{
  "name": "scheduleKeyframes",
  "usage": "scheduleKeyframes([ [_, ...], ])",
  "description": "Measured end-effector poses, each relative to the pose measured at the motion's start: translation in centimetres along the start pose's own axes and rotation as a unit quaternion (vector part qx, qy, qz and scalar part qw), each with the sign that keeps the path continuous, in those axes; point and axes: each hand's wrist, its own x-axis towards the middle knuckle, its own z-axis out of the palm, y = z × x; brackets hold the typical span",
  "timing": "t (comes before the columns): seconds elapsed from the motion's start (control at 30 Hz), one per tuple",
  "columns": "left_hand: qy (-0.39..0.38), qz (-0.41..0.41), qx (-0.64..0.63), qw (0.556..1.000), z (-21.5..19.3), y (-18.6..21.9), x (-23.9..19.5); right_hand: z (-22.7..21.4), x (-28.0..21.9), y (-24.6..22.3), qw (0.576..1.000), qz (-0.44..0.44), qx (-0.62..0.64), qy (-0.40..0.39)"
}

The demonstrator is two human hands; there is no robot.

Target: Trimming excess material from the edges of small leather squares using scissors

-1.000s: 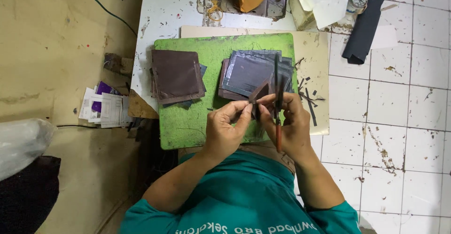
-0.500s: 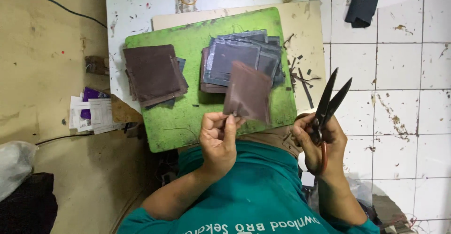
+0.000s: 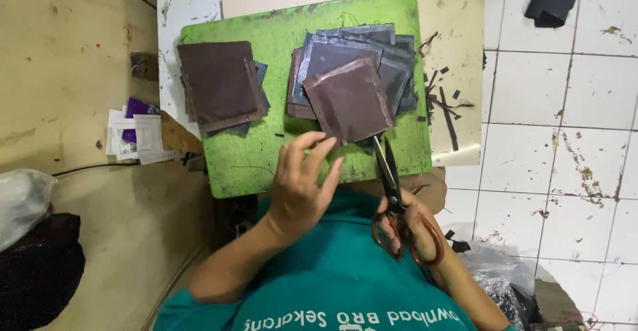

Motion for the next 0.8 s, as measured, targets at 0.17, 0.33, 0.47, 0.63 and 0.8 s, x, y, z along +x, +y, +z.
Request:
scheduleKeyframes([
  [0.17, 0.028, 0.091, 0.120, 0.988, 2.2, -2.0, 0.7, 0.0, 0.5, -0.2, 1.000, -0.002, -0.007, -0.026],
  [0.33, 0.032, 0.145, 0.124, 0.981, 3.1, -1.8, 0.5, -0.9, -0.2, -0.1, 0.999, 0.007, -0.037, -0.029],
  [0.47, 0.036, 0.132, 0.042, 0.990, 4.4, 1.0, -0.4, -2.0, -2.0, -0.7, 0.999, -0.005, -0.030, -0.040],
  [0.63, -0.004, 0.116, 0.012, 0.993, 3.9, 3.2, 0.9, -3.0, -4.1, -0.8, 0.998, 0.016, -0.035, -0.041],
  [0.8, -0.013, 0.079, -0.026, 0.996, 4.8, 2.9, 0.1, -3.4, -4.1, -1.0, 0.994, 0.081, -0.042, -0.058],
])
